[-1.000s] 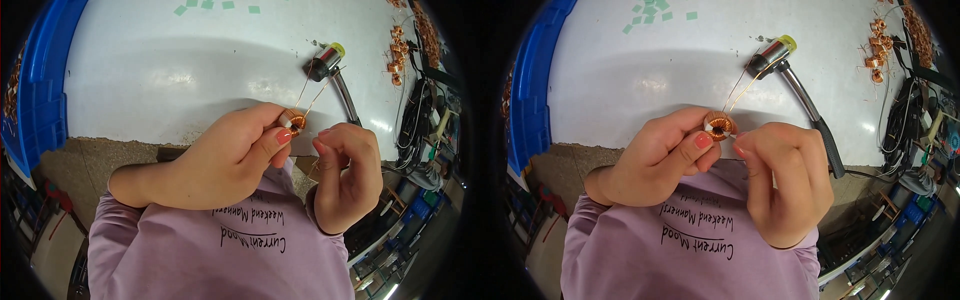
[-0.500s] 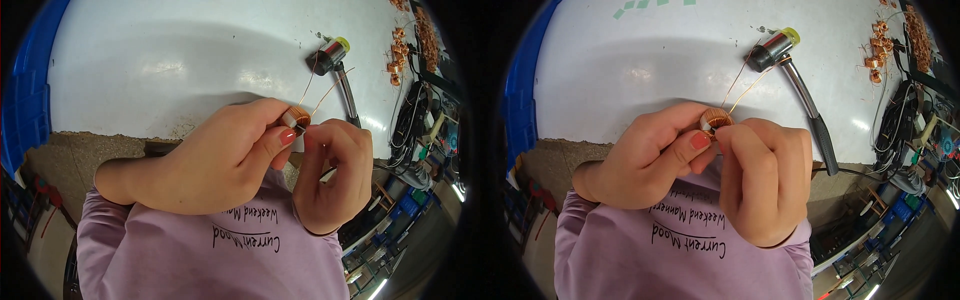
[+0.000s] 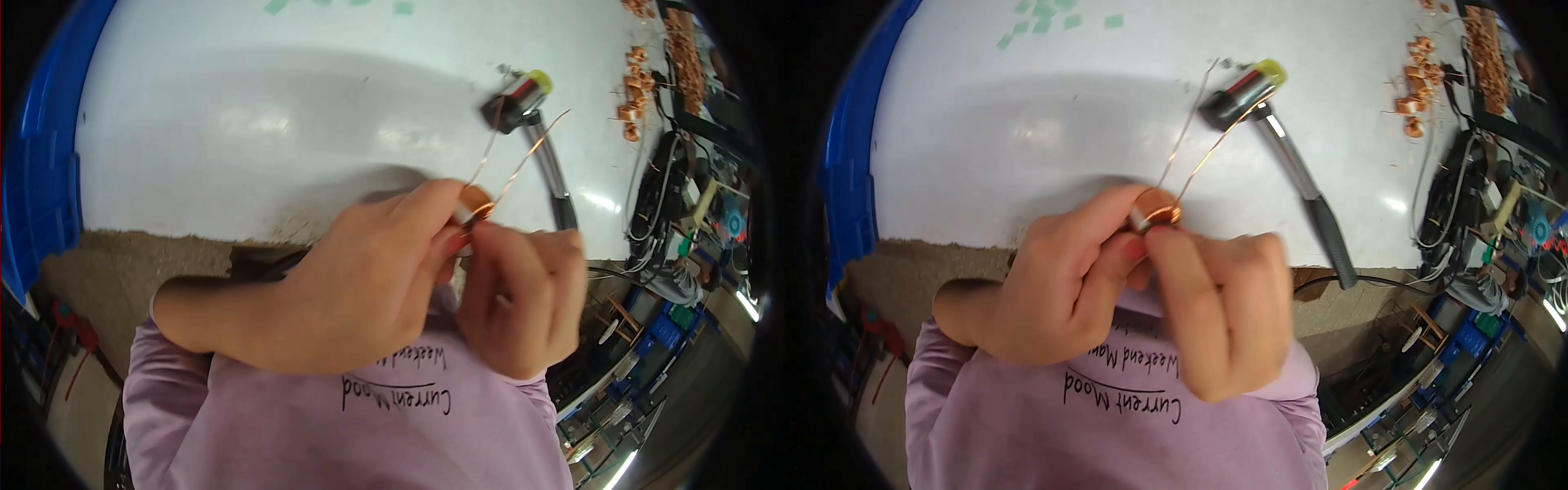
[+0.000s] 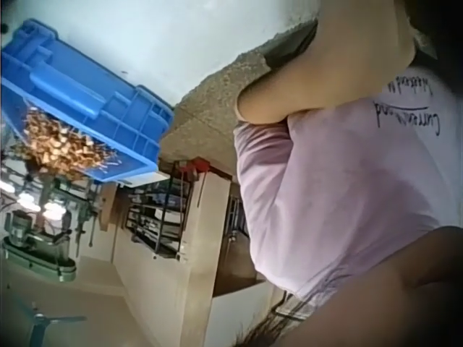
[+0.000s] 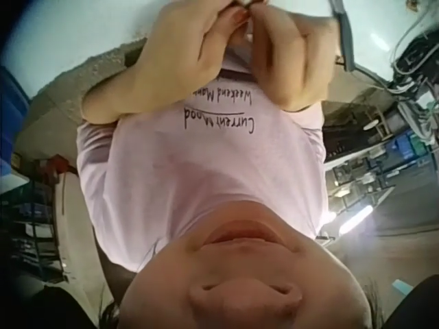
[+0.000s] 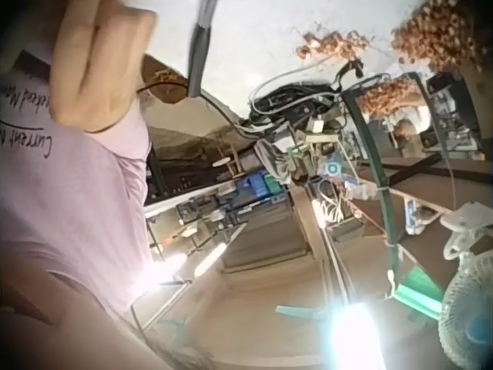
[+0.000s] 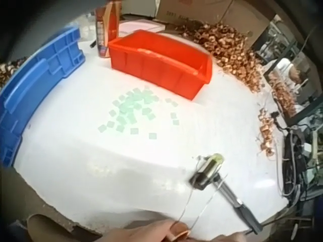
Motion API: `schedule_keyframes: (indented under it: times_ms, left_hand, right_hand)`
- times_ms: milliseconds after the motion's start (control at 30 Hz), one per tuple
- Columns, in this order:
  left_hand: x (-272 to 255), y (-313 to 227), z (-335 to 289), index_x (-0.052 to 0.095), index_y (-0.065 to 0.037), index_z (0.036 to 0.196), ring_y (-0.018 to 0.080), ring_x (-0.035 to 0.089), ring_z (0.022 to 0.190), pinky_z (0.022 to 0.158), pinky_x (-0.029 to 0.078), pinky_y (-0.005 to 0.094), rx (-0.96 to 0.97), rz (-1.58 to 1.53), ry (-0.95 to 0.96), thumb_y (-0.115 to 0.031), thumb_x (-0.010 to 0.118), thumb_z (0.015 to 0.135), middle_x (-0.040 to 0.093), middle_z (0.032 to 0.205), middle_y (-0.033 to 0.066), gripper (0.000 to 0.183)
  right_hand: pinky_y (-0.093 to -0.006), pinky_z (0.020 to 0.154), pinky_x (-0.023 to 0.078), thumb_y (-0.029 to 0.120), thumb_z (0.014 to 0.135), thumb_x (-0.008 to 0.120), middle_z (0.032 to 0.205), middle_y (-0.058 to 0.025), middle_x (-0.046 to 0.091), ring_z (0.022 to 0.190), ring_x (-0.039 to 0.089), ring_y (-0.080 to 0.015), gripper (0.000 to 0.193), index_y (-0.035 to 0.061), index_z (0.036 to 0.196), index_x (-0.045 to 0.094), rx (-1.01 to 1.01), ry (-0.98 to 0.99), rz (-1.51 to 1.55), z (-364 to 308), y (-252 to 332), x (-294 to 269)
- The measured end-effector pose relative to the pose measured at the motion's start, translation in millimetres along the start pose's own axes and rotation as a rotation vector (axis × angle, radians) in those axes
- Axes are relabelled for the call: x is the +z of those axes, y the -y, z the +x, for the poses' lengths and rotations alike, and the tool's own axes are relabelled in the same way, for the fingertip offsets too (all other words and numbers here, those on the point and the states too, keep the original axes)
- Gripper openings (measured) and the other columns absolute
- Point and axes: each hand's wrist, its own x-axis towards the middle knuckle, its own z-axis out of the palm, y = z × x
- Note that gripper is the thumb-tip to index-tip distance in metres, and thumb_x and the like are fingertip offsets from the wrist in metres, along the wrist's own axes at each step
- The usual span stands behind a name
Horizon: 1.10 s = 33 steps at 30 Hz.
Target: Winding copper wire around a core and using a hammer to secure components in a factory setting.
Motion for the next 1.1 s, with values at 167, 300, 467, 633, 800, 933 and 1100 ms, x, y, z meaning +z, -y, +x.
schedule_keyframes:
  times_ms: [167, 300, 467, 633, 800, 933, 1100]
  left_hand:
    - [3.1, -12.1, -1.7, 0.047, 0.005, 0.114, 0.0083, 0.045, 0.062, 0.055, 0.039, 0.0191, -0.055, 0.069, -0.030, 0.005, 0.038, 0.088, 0.054, 0.078, 0.0049, 0.028]
    - [-2.6, -9.4, 5.1, 0.046, 0.004, 0.116, 0.0129, 0.053, 0.069, 0.063, 0.045, 0.0225, -0.115, -0.096, 0.028, 0.002, 0.041, 0.088, 0.058, 0.087, 0.0088, 0.028]
    - [-0.9, -4.4, -0.8, 0.051, -0.002, 0.106, 0.0047, 0.033, 0.053, 0.047, 0.028, 0.0166, 0.013, -0.071, -0.177, -0.019, 0.045, 0.096, 0.043, 0.070, -0.0012, 0.021]
    - [-10.9, -11.6, -11.6, 0.053, -0.003, 0.101, 0.0051, 0.033, 0.053, 0.047, 0.027, 0.0170, -0.095, -0.115, -0.240, -0.023, 0.042, 0.097, 0.041, 0.064, -0.0023, 0.023]
    - [-21.8, -10.8, -29.2, 0.054, -0.003, 0.098, 0.0050, 0.032, 0.052, 0.046, 0.026, 0.0169, -0.129, -0.134, -0.296, -0.026, 0.039, 0.098, 0.039, 0.061, -0.0028, 0.027]
    - [-28.8, -1.4, -41.4, 0.055, -0.003, 0.097, 0.0047, 0.032, 0.051, 0.045, 0.025, 0.0169, -0.161, -0.198, -0.313, -0.025, 0.040, 0.098, 0.039, 0.061, -0.0028, 0.026]
    - [-43.3, 12.5, -55.4, 0.055, -0.003, 0.097, 0.0042, 0.032, 0.051, 0.045, 0.025, 0.0165, -0.177, -0.284, -0.310, -0.025, 0.040, 0.098, 0.040, 0.061, -0.0028, 0.026]
  right_hand:
    - [-0.0250, 0.049, 0.036, -0.006, 0.064, 0.066, 0.075, -0.0097, 0.056, 0.054, 0.042, -0.0154, 0.026, 0.0018, 0.089, 0.065, -0.042, -0.030, 0.017, -3.9, -6.4, -2.5]
    - [-0.0286, 0.064, 0.045, 0.014, 0.085, 0.053, 0.098, -0.0121, 0.061, 0.073, 0.056, -0.0234, 0.028, -0.0026, 0.106, 0.060, 0.111, 0.281, 0.244, -2.8, -12.5, -25.9]
    - [-0.0290, 0.074, 0.044, 0.021, 0.083, 0.059, 0.104, -0.0105, 0.058, 0.083, 0.055, -0.0240, 0.041, 0.0001, 0.117, 0.053, 0.108, 0.035, 0.148, 6.5, -28.5, -43.1]
    - [-0.0310, 0.077, 0.044, 0.019, 0.081, 0.063, 0.100, -0.0099, 0.057, 0.087, 0.054, -0.0246, 0.034, 0.0012, 0.108, 0.055, 0.172, 0.001, -0.459, -11.6, -76.2, -59.8]
    - [-0.0290, 0.071, 0.045, 0.021, 0.082, 0.062, 0.095, -0.0100, 0.055, 0.080, 0.054, -0.0252, 0.028, 0.0025, 0.100, 0.053, 0.088, 0.231, -0.271, -42.9, -110.3, -50.5]
    - [-0.0268, 0.063, 0.044, 0.024, 0.085, 0.060, 0.093, -0.0101, 0.053, 0.071, 0.052, -0.0220, 0.027, 0.0048, 0.101, 0.049, 0.351, 0.173, -0.175, -37.1, -100.0, -43.4]
    - [-0.0240, 0.053, 0.040, 0.025, 0.090, 0.055, 0.087, -0.0093, 0.051, 0.061, 0.047, -0.0163, 0.028, 0.0069, 0.108, 0.045, 0.561, -0.110, 0.469, -13.7, -76.1, -61.6]
